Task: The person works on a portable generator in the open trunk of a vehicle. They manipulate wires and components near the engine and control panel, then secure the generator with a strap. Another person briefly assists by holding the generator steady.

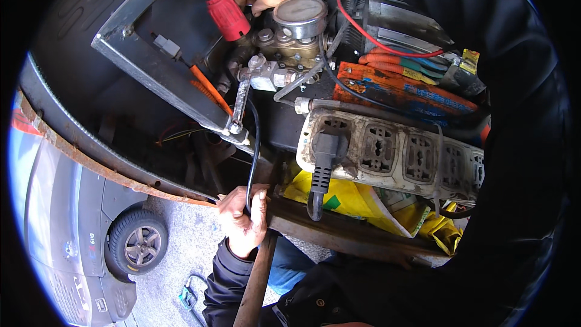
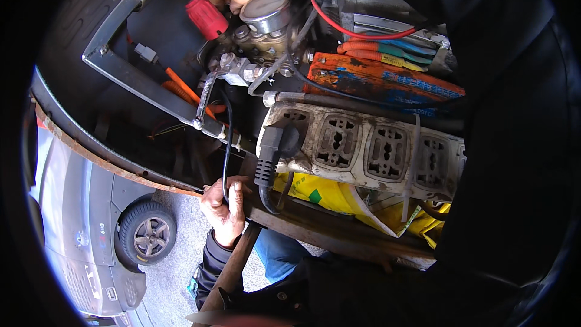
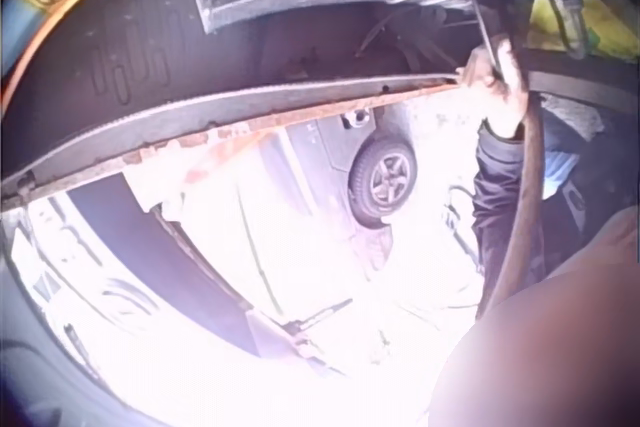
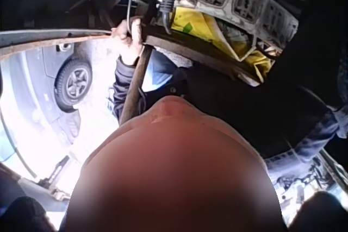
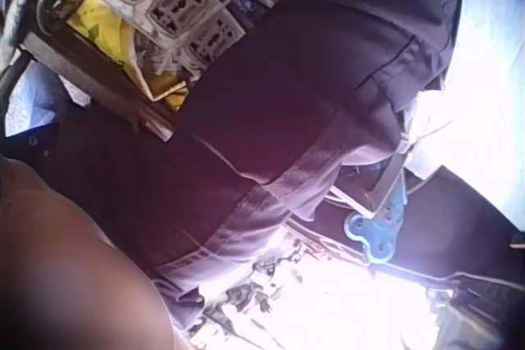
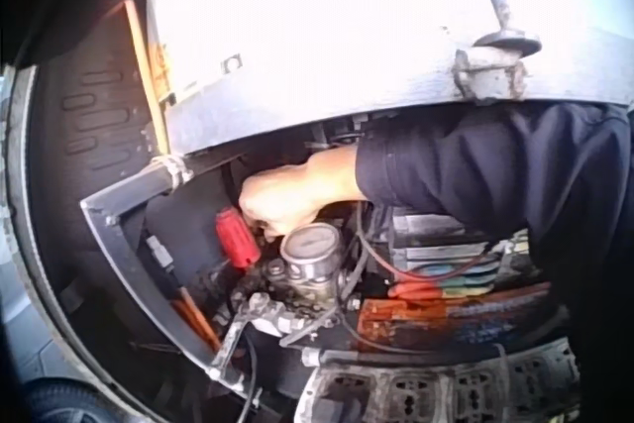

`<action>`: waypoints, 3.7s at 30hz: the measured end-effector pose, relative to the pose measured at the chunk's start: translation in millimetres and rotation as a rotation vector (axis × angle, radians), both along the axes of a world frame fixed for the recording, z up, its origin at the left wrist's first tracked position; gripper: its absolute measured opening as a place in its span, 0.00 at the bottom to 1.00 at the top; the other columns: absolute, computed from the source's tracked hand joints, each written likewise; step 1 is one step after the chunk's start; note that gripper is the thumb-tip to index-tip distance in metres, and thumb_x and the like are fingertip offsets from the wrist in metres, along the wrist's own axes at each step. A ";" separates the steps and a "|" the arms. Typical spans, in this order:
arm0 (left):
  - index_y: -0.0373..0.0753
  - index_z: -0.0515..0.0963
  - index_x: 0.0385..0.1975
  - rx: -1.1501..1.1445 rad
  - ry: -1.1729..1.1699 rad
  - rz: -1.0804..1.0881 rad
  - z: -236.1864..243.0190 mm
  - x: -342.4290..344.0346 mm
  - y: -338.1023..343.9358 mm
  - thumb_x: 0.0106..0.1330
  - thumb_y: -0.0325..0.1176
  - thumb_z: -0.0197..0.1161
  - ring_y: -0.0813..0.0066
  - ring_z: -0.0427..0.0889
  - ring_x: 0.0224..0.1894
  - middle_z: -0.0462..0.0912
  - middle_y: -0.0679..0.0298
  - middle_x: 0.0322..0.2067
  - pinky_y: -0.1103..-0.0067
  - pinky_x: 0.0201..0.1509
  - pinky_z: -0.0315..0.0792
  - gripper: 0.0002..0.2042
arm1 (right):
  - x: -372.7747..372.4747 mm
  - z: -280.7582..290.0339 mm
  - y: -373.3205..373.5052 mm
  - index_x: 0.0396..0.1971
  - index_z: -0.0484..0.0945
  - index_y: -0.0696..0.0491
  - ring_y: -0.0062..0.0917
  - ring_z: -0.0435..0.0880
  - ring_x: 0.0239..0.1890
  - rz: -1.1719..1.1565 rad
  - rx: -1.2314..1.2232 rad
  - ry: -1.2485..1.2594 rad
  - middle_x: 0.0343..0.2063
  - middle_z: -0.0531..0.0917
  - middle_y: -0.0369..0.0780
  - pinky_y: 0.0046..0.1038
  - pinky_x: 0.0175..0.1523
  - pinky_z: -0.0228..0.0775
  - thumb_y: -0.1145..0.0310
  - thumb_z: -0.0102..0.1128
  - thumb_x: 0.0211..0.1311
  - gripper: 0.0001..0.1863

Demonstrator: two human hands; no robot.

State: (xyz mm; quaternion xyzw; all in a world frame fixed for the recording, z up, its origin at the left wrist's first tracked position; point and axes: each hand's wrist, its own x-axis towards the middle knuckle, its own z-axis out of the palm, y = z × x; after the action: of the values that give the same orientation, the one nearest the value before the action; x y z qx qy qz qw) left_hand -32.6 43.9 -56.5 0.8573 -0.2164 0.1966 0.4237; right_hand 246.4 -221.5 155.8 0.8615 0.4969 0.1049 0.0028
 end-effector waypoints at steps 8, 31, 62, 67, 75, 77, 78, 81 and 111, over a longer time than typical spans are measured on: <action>0.33 0.86 0.31 -0.018 0.023 -0.023 0.8 3.2 -11.2 0.73 0.30 0.64 0.81 0.78 0.20 0.84 0.64 0.21 0.81 0.27 0.68 0.10 | -3.6 -7.5 -15.8 0.31 0.86 0.61 0.42 0.88 0.33 -0.034 0.000 0.016 0.29 0.87 0.52 0.38 0.38 0.78 0.71 0.74 0.49 0.11; 0.31 0.85 0.33 -0.014 0.096 0.002 -8.9 3.4 -7.6 0.74 0.29 0.63 0.81 0.80 0.24 0.83 0.64 0.21 0.82 0.31 0.72 0.09 | 4.8 -14.0 -7.8 0.29 0.87 0.59 0.40 0.87 0.29 -0.026 0.022 -0.033 0.27 0.87 0.50 0.38 0.36 0.77 0.68 0.78 0.43 0.13; 0.31 0.85 0.33 -0.021 -0.023 -0.004 -12.4 8.7 -14.9 0.73 0.29 0.64 0.83 0.78 0.22 0.83 0.65 0.20 0.82 0.28 0.70 0.09 | 50.6 -25.7 -10.9 0.35 0.89 0.61 0.49 0.88 0.40 -0.242 -0.416 -0.335 0.37 0.88 0.54 0.42 0.45 0.82 0.72 0.54 0.61 0.14; 0.31 0.85 0.32 -0.006 -0.004 0.049 -11.4 5.0 -9.7 0.71 0.28 0.66 0.84 0.76 0.22 0.81 0.66 0.19 0.82 0.27 0.69 0.07 | 22.4 -28.8 5.4 0.31 0.84 0.71 0.53 0.87 0.46 -0.498 0.325 0.077 0.37 0.84 0.66 0.46 0.53 0.78 0.66 0.55 0.53 0.20; 0.31 0.84 0.31 -0.025 0.000 0.058 -8.7 6.9 -21.0 0.70 0.26 0.66 0.85 0.75 0.22 0.80 0.67 0.19 0.83 0.27 0.67 0.06 | 14.7 -29.0 -8.1 0.32 0.84 0.71 0.51 0.88 0.45 -0.424 0.339 0.128 0.36 0.84 0.64 0.45 0.49 0.79 0.65 0.56 0.55 0.20; 0.31 0.84 0.31 -0.011 0.012 0.070 -6.9 5.2 -19.6 0.70 0.26 0.66 0.85 0.75 0.22 0.81 0.67 0.19 0.83 0.27 0.67 0.06 | 7.9 -22.6 -13.7 0.37 0.84 0.71 0.49 0.87 0.49 -0.393 0.381 0.225 0.40 0.84 0.64 0.43 0.53 0.78 0.62 0.57 0.58 0.22; 0.31 0.84 0.31 -0.009 0.014 0.085 -6.3 4.1 -17.2 0.70 0.26 0.66 0.85 0.75 0.22 0.81 0.67 0.19 0.83 0.27 0.67 0.06 | 0.0 -18.9 -11.2 0.40 0.83 0.71 0.49 0.85 0.52 -0.422 0.389 0.233 0.43 0.84 0.63 0.42 0.56 0.76 0.60 0.58 0.59 0.25; 0.31 0.84 0.31 -0.009 0.015 0.094 -5.7 3.5 -17.5 0.70 0.26 0.66 0.84 0.75 0.22 0.81 0.66 0.19 0.82 0.27 0.68 0.06 | -16.7 -9.5 -11.3 0.51 0.80 0.69 0.46 0.79 0.61 -0.530 0.378 0.345 0.55 0.82 0.58 0.40 0.66 0.69 0.49 0.62 0.63 0.34; 0.30 0.83 0.30 0.033 -0.021 0.012 0.3 6.7 -16.4 0.67 0.25 0.66 0.76 0.82 0.22 0.82 0.61 0.19 0.80 0.29 0.71 0.05 | -17.5 3.7 -21.6 0.36 0.89 0.62 0.34 0.83 0.35 -0.629 0.277 0.385 0.35 0.88 0.47 0.37 0.38 0.75 0.47 0.78 0.53 0.28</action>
State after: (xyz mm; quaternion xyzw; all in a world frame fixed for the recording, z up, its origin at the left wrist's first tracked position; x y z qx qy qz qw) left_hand -25.9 27.5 -56.1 0.8634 -0.2190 0.2044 0.4060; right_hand 228.9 -243.1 159.5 0.9678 0.1814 0.0016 -0.1747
